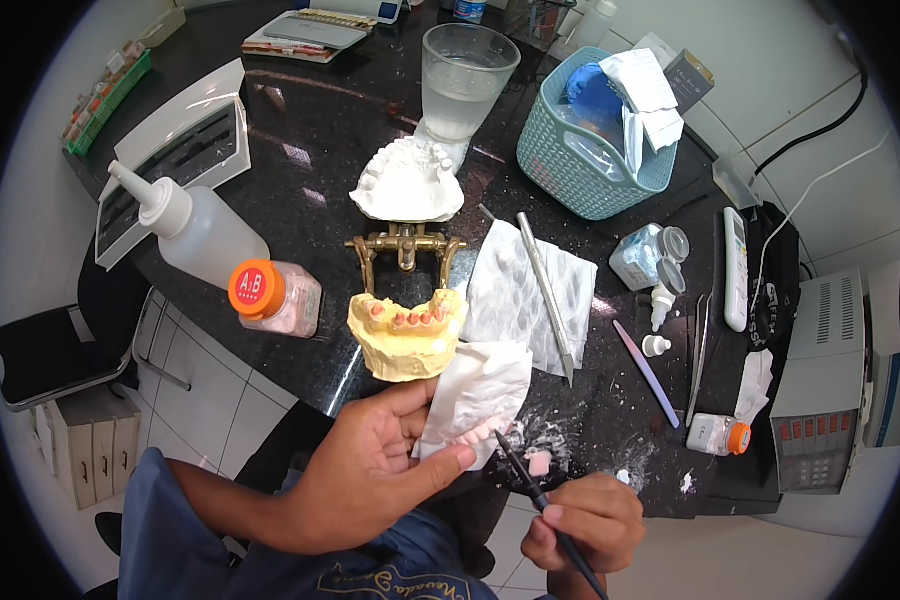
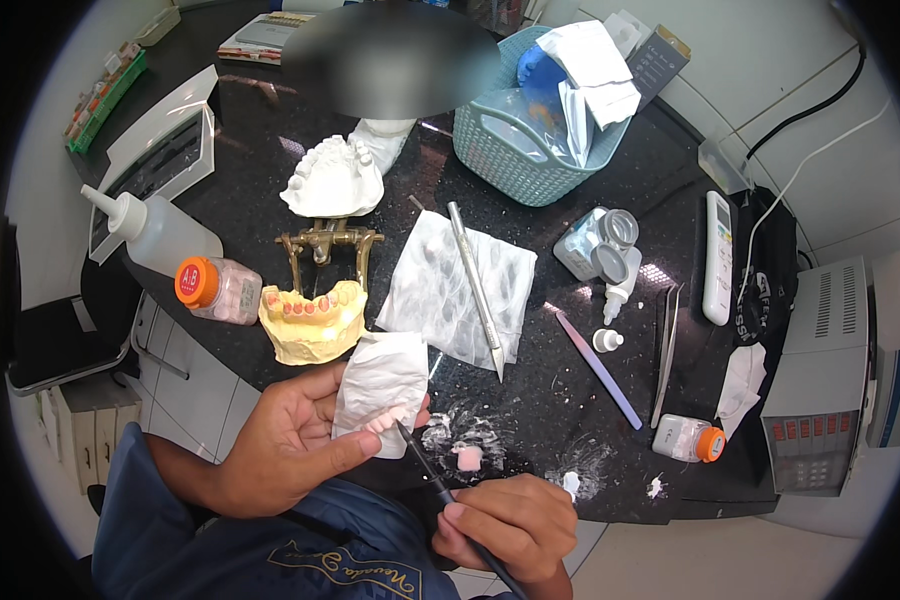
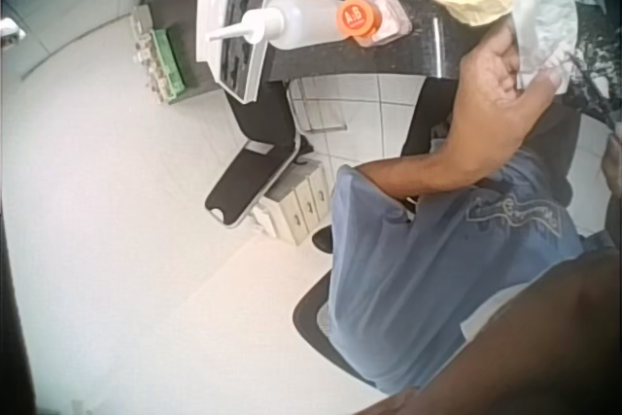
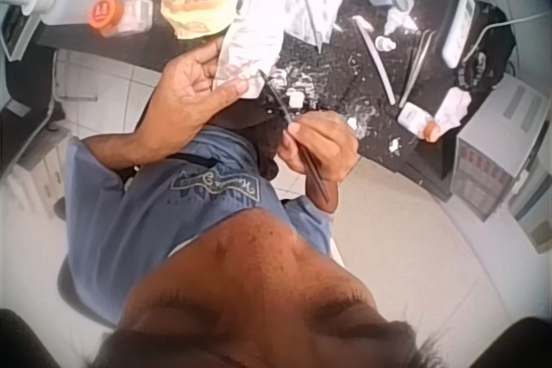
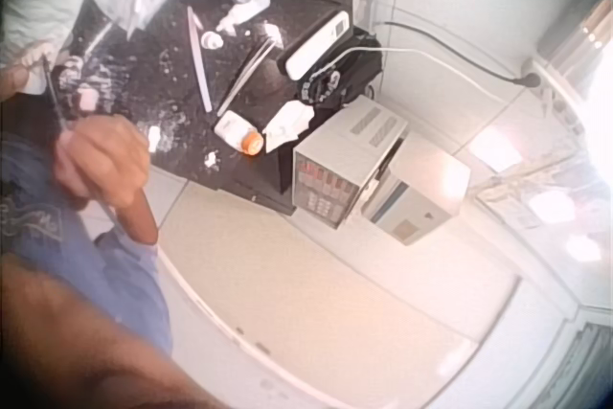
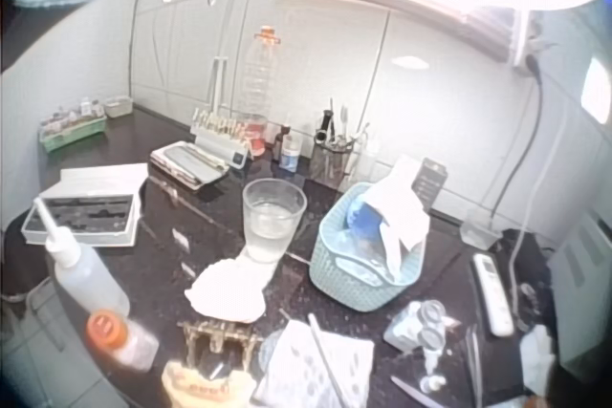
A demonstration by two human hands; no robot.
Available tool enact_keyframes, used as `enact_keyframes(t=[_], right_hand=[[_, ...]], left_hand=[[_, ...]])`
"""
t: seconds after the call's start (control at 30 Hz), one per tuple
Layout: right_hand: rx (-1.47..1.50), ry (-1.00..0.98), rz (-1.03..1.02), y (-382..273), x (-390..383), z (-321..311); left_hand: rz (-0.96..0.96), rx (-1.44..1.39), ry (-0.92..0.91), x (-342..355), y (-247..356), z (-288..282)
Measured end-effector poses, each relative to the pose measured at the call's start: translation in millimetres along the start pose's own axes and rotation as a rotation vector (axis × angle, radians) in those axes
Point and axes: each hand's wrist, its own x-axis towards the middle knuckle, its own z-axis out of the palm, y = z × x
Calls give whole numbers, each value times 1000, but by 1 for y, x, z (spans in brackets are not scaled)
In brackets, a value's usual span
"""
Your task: The person applies a pink material to the base of a dental bridge using a brush, dipping the tool into liquid and powder containers and dabbing it on a paper towel.
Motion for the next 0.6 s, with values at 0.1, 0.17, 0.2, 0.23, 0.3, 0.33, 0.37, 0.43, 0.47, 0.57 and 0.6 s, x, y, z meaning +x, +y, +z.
enact_keyframes(t=[0.1,0.17,0.2,0.23,0.3,0.33,0.37,0.43,0.47,0.57,0.6], right_hand=[[-6,-2,-14,2,-1,1],[-5,-2,-17,2,0,1],[-4,-1,-21,2,0,1],[-4,-2,-21,2,0,0],[16,2,-9,1,-2,-2],[16,2,-9,1,-1,-1],[13,5,-12,1,0,0],[9,7,-15,1,0,1],[8,5,-13,1,0,2],[3,-3,-16,1,1,2],[0,-8,-20,1,2,1]], left_hand=[[12,7,-3,0,-1,0],[-1,0,1,0,0,0],[-1,0,1,0,0,0],[-4,-13,2,0,0,0],[-7,-26,3,0,0,0],[-8,-22,2,0,1,0],[-9,-18,2,0,1,1],[-5,-18,-1,0,0,0],[-1,-18,-4,0,0,0],[-5,-14,-3,0,0,0],[-5,-14,-4,0,0,1]])
